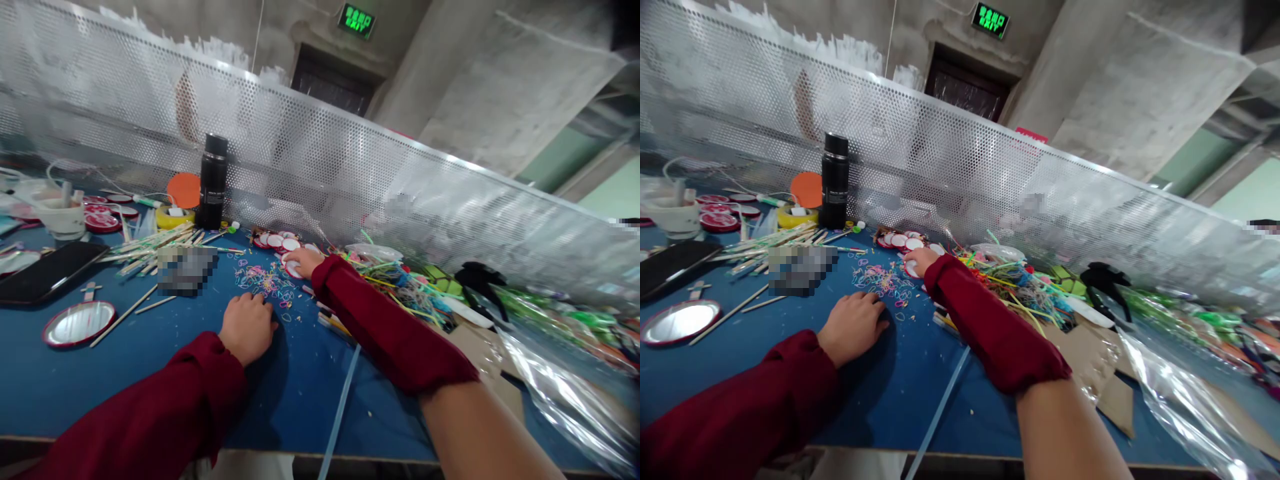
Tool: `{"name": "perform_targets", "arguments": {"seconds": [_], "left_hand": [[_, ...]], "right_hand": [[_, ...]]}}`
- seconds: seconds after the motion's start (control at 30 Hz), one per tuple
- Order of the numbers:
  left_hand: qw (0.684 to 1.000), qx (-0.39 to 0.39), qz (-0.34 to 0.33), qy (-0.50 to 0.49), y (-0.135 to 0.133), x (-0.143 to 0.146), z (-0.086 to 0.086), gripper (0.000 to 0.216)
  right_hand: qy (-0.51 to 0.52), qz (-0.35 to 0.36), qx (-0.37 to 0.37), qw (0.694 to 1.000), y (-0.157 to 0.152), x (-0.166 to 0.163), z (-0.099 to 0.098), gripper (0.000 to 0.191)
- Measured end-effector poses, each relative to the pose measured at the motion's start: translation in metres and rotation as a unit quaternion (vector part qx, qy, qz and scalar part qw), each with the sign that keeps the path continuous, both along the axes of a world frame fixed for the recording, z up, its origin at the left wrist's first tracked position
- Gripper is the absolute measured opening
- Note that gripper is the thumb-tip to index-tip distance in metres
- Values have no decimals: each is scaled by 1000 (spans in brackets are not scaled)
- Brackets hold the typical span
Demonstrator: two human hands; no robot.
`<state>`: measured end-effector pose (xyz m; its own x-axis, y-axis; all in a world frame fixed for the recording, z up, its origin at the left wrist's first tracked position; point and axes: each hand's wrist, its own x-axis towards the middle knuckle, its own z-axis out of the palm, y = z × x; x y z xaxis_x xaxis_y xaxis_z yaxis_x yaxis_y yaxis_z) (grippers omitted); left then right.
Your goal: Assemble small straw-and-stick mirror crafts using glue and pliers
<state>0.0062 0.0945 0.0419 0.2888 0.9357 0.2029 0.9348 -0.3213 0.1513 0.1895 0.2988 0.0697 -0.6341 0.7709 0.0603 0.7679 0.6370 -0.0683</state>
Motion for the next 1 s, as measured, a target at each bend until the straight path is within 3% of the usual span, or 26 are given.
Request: {"name": "perform_targets", "arguments": {"seconds": [0.2,0.27,0.33,0.4,0.47,0.53,0.57,0.63,0.73,0.83,0.9,1.0], "left_hand": [[999,9,14,-43,2,-1,0,29],[993,26,13,-119,7,-1,-2,32],[967,23,-1,-255,16,1,-6,41],[897,-27,-6,-441,25,4,-10,48],[792,-97,-9,-603,33,7,-13,50],[700,-145,-17,-699,37,8,-14,45],[670,-159,-17,-725,37,8,-13,40],[642,-173,-12,-747,38,7,-12,32],[653,-171,-6,-738,38,4,-10,29],[693,-168,15,-701,39,3,-14,39],[755,-144,21,-639,39,2,-18,42],[867,-89,-32,-489,35,1,-20,32]], "right_hand": [[99,-6,-83,992,-6,8,9,46],[129,5,-118,985,-14,6,5,45],[159,15,-137,978,-26,2,0,44],[193,19,-137,971,-41,-3,-4,46],[234,17,-119,965,-58,-7,-6,49],[267,15,-92,959,-74,-11,-6,52],[278,14,-84,957,-81,-11,-5,52],[294,11,-95,951,-88,-11,-2,44],[298,-27,-163,940,-83,-4,3,29],[279,-95,-221,930,-64,3,3,25],[280,-131,-220,925,-46,5,1,25],[294,-177,-180,922,-16,6,1,27]]}}
